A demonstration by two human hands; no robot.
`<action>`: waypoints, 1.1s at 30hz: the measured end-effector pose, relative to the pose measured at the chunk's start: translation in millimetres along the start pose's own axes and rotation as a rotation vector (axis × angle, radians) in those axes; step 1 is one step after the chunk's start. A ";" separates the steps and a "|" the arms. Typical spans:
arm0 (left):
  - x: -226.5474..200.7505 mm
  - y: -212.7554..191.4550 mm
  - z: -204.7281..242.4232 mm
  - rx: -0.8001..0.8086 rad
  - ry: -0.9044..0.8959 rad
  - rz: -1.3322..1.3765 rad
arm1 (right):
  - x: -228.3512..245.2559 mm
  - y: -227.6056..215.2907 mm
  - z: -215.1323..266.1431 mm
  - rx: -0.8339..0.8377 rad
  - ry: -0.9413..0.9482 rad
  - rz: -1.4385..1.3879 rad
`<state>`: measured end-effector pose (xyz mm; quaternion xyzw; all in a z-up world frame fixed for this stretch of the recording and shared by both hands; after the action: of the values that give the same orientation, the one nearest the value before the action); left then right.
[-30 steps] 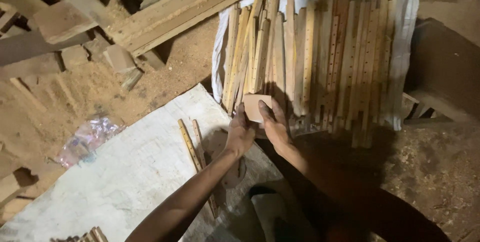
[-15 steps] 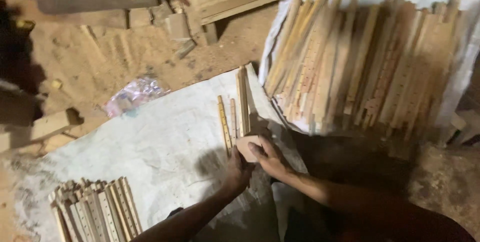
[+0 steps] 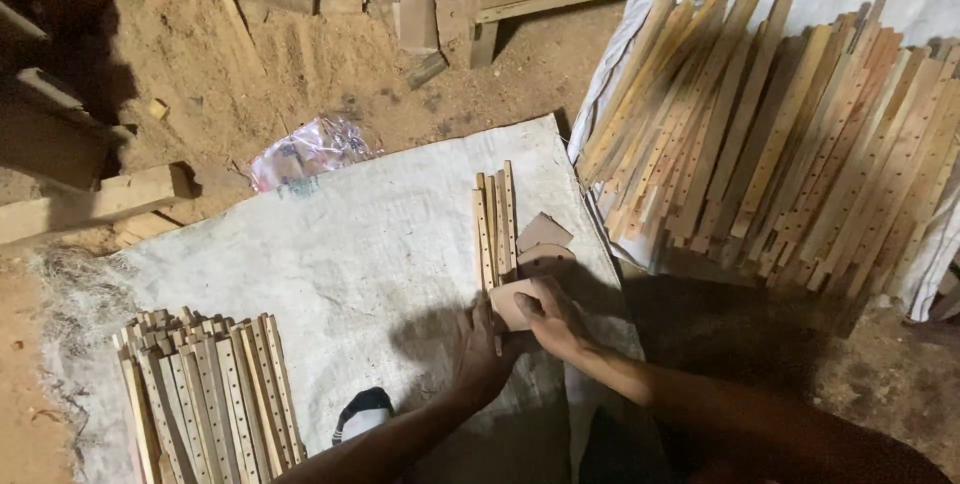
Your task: The person sits on the floor and sands thin wooden sticks with a sanding block. They pick up each stick, rub it with the block, and place it into a finished pile on a white cloth.
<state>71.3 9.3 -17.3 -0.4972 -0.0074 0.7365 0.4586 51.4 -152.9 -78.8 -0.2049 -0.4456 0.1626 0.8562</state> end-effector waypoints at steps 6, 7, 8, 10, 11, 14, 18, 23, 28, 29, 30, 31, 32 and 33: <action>-30.6 -12.5 -3.9 -0.165 0.211 -0.001 | 17.9 -23.8 0.5 0.000 0.021 0.051; -35.0 -10.1 -9.3 -0.186 0.248 0.022 | 9.6 -28.3 -4.4 -0.022 0.010 0.044; -40.7 -6.6 -15.2 -0.207 0.284 0.045 | 0.4 -34.5 -9.4 -0.045 -0.001 0.036; -47.1 9.7 -46.5 -0.061 0.144 -0.166 | -7.4 -54.8 -14.2 -0.118 -0.020 -0.131; -43.0 21.0 -62.2 0.064 -0.004 -0.377 | -11.3 -67.3 -15.7 -0.180 -0.053 -0.290; -88.8 33.3 -78.9 0.007 0.309 -0.093 | 57.7 -150.5 25.2 -0.260 0.023 -0.193; -155.0 48.9 -105.7 0.065 0.226 0.056 | 31.0 -202.2 29.8 -0.375 0.122 -0.366; -218.4 111.3 -124.3 0.161 0.327 -0.020 | -11.7 -274.3 39.9 -0.693 0.020 -0.418; -336.9 104.2 -88.7 0.324 0.320 0.454 | -31.6 -367.0 88.8 -1.053 -0.101 0.247; -359.9 97.8 -82.7 0.386 0.266 0.721 | -35.8 -381.8 102.3 -1.111 -0.152 0.219; -359.8 121.0 -85.5 0.402 0.268 0.708 | -53.0 -387.8 101.8 -1.125 -0.137 0.213; -363.8 142.5 -87.5 0.365 0.350 0.436 | -62.2 -395.0 105.2 -1.195 -0.175 0.318; -367.8 164.5 -89.0 0.323 0.428 0.163 | -71.1 -401.0 108.3 -1.263 -0.210 0.425; -394.5 165.3 -84.0 0.334 0.436 0.153 | -65.2 -406.9 130.3 -1.277 -0.199 0.421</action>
<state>56.4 -393.3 149.3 -0.5604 0.2506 0.6358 0.4680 -53.5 -507.4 145.2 -0.7366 -0.4814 0.0490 0.4725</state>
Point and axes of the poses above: each hand's wrist, its own z-axis away from the middle knuckle, its own y-axis out of the palm, x = y × z, the point moved 8 cm from there along -z, towards the middle knuckle, and after that the axes turned 3 degrees about x, right-handed, at the moved point
